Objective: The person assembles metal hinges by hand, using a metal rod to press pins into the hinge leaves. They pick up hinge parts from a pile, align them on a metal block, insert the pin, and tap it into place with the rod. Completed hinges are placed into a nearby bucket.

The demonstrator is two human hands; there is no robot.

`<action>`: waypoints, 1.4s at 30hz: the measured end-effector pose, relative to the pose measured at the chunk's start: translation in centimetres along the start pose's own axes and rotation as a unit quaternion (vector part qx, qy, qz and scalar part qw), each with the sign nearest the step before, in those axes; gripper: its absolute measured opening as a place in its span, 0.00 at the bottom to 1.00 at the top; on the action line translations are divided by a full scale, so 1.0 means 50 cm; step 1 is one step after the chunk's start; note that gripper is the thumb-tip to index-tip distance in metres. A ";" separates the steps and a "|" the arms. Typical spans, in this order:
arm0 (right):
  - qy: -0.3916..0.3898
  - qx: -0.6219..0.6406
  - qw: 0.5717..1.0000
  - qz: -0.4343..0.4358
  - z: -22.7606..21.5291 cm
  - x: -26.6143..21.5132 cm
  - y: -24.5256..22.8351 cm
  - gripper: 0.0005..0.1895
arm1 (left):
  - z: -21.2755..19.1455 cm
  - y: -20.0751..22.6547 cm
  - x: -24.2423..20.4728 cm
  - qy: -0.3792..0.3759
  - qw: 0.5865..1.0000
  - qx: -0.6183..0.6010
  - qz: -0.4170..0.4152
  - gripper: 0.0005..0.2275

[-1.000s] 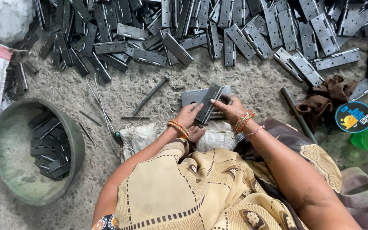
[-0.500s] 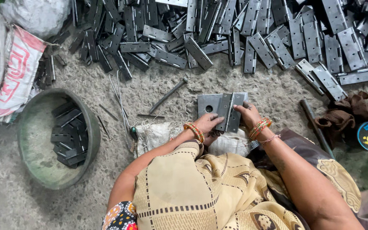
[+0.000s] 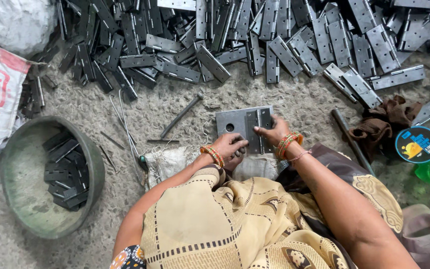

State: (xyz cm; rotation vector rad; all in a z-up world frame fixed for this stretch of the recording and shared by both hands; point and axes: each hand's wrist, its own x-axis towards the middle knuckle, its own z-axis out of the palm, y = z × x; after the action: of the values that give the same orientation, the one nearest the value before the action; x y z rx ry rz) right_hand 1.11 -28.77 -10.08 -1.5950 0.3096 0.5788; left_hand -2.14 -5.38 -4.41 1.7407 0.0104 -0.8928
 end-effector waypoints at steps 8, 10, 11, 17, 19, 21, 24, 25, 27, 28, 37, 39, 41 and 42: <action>0.051 -0.251 0.963 -0.081 -0.004 0.028 0.035 0.26 | -0.028 0.024 0.003 0.076 0.967 0.242 0.041 0.14; 0.086 -0.238 0.966 -0.057 -0.006 0.021 0.025 0.23 | -0.043 0.032 0.012 0.086 0.959 0.266 0.047 0.15; 0.105 -0.231 0.966 -0.044 -0.008 0.017 0.017 0.22 | -0.051 0.035 0.019 0.088 0.958 0.266 0.054 0.15; 0.156 -0.228 0.957 -0.090 -0.032 -0.004 -0.043 0.22 | -0.096 0.021 0.115 0.110 0.928 0.351 0.068 0.16; 0.143 -0.188 0.969 -0.067 -0.033 -0.018 -0.059 0.20 | -0.118 0.019 0.164 0.116 0.918 0.370 0.081 0.18; 0.133 -0.156 0.976 -0.069 -0.032 -0.029 -0.074 0.20 | -0.138 0.029 0.216 0.125 0.913 0.380 0.084 0.19; 0.111 -0.121 0.982 -0.092 -0.033 -0.047 -0.090 0.19 | -0.158 0.072 0.285 0.146 0.905 0.388 0.097 0.21; 0.098 -0.108 0.985 -0.090 -0.034 -0.052 -0.095 0.18 | -0.158 0.097 0.311 0.164 0.906 0.383 0.070 0.23; 0.080 -0.087 0.989 -0.086 -0.034 -0.053 -0.107 0.18 | -0.149 0.151 0.362 0.182 0.906 0.382 -0.003 0.27; 0.076 -0.079 0.991 -0.083 -0.035 -0.055 -0.110 0.17 | -0.147 0.177 0.387 0.181 0.904 0.385 -0.048 0.28; 0.035 -0.039 0.997 -0.062 -0.036 -0.066 -0.115 0.17 | -0.181 0.186 0.494 0.281 0.862 0.413 -0.084 0.13; 0.031 -0.023 0.997 -0.068 -0.034 -0.066 -0.114 0.17 | -0.214 0.150 0.474 0.270 0.871 0.407 -0.051 0.13; 0.037 -0.016 0.996 -0.081 -0.034 -0.066 -0.108 0.18 | -0.240 0.115 0.443 0.263 0.876 0.404 -0.011 0.14; 0.037 -0.029 0.996 -0.079 -0.035 -0.062 -0.104 0.18 | -0.247 0.098 0.425 0.259 0.877 0.405 0.013 0.14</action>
State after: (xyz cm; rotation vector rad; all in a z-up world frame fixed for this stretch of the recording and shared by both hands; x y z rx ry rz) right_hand 1.56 -30.32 -3.98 -1.6832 0.2212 0.4116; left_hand 21.97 -5.86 -11.27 2.7239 -0.0414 -0.3792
